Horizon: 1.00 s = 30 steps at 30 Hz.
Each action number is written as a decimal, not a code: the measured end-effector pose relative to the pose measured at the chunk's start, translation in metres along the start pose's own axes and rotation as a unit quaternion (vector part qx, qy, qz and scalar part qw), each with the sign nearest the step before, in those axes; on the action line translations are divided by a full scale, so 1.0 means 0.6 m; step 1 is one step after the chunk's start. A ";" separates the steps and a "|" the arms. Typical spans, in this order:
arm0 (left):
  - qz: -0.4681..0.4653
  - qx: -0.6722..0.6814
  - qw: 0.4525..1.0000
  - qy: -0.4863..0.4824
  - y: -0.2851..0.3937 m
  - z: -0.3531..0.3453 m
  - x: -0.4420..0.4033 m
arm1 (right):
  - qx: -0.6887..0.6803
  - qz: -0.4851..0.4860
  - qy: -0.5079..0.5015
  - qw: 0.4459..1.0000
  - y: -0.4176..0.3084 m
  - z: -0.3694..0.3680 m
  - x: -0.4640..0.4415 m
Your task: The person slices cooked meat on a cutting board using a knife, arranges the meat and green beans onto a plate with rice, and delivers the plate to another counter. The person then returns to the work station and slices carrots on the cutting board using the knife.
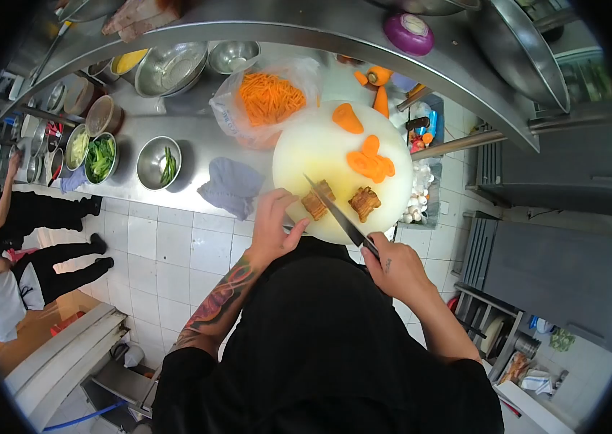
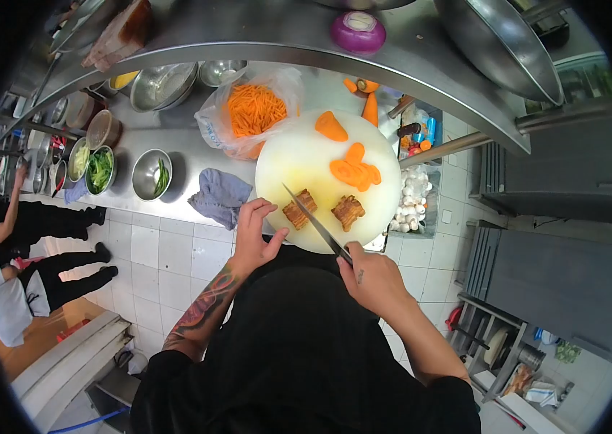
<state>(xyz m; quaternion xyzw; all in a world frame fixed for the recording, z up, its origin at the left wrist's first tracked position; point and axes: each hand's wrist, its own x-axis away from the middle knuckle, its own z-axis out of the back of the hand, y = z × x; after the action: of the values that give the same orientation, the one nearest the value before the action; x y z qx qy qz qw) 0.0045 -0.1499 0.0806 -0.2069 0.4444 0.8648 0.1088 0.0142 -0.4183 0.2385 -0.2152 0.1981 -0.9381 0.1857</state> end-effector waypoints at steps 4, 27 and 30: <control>0.012 -0.044 0.999 -0.023 0.007 -0.010 -0.001 | 0.046 -0.011 -0.059 0.997 -0.002 -0.003 0.018; 0.047 -0.027 0.998 -0.028 0.007 -0.030 0.015 | -0.200 0.033 0.117 0.972 0.036 -0.090 -0.047; 0.042 -0.048 0.997 -0.049 0.025 -0.020 0.008 | -0.289 -0.028 0.166 0.942 0.076 -0.072 0.009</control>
<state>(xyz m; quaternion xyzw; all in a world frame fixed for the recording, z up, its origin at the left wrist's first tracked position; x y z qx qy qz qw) -0.0023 -0.1686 0.0831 -0.1508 0.4045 0.8981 0.0840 0.0012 -0.4468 0.1839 -0.1067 0.4827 -0.8676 0.0539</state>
